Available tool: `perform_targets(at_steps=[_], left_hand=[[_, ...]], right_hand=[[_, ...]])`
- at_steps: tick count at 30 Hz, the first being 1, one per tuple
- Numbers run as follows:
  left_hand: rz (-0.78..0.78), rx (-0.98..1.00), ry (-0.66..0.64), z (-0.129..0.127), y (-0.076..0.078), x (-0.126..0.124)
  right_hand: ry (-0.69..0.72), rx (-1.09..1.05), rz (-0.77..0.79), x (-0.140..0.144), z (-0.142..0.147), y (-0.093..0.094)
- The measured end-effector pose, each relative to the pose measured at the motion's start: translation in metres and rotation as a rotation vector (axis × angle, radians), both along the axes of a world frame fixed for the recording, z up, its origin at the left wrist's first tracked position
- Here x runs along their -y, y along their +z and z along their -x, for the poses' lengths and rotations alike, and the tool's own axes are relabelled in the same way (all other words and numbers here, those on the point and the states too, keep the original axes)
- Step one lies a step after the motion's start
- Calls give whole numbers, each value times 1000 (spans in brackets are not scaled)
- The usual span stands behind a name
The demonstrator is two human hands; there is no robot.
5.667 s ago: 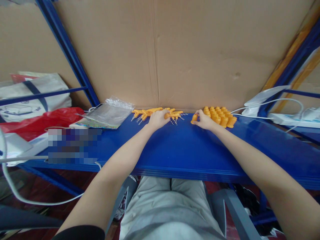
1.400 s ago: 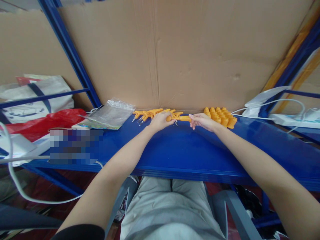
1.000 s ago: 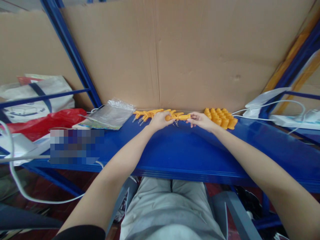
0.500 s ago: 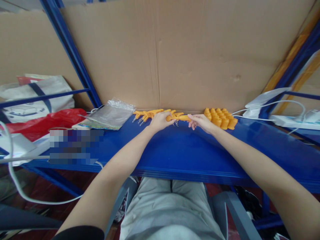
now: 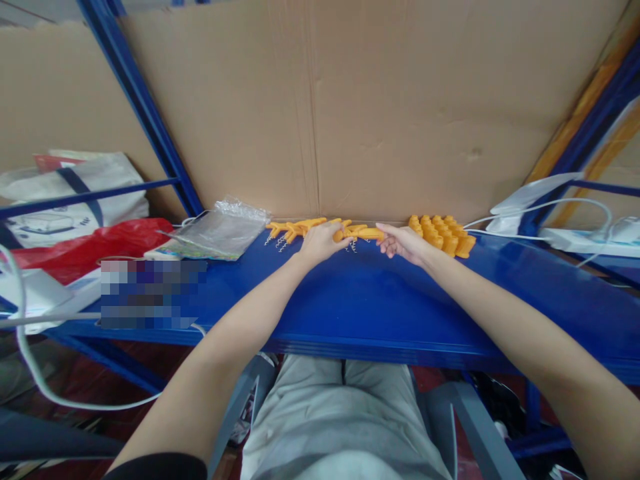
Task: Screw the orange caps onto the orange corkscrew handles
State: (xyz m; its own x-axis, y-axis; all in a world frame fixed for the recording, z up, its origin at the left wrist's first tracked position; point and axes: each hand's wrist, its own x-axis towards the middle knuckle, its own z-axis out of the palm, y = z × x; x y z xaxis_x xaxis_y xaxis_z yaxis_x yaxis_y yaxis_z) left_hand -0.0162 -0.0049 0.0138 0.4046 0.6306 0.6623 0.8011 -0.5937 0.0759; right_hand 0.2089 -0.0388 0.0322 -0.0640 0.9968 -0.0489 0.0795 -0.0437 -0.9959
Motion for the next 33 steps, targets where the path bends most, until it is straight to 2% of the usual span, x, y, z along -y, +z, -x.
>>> perform_targets(at_steps=[4, 10, 15, 17, 18, 21, 23, 25, 29, 33], left_hand=[[12, -38, 48, -3, 3, 7], [-9, -84, 92, -4, 7, 14], [6, -100, 86, -7, 8, 16], [30, -115, 86, -7, 10, 16], [42, -121, 83, -7, 11, 16], [61, -136, 55, -7, 11, 17], [68, -151, 36, -9, 11, 18], [82, -170, 19, -12, 10, 20], [114, -206, -9, -19, 6, 24], [84, -142, -45, -19, 3, 23]], right_hand=[[0, -16, 70, 3, 2, 3], [-12, -158, 192, 6, 7, 5], [73, -38, 208, 1, -1, -1], [67, 90, 124, -3, -4, -6], [33, 170, 30, -5, -5, -9], [-72, 471, -412, -10, -5, -17], [-42, 678, -684, -10, -3, -20], [28, 873, -836, -7, 0, -22], [71, 1156, -918, 0, 8, -23], [-38, 1134, -851, -13, 8, -16]])
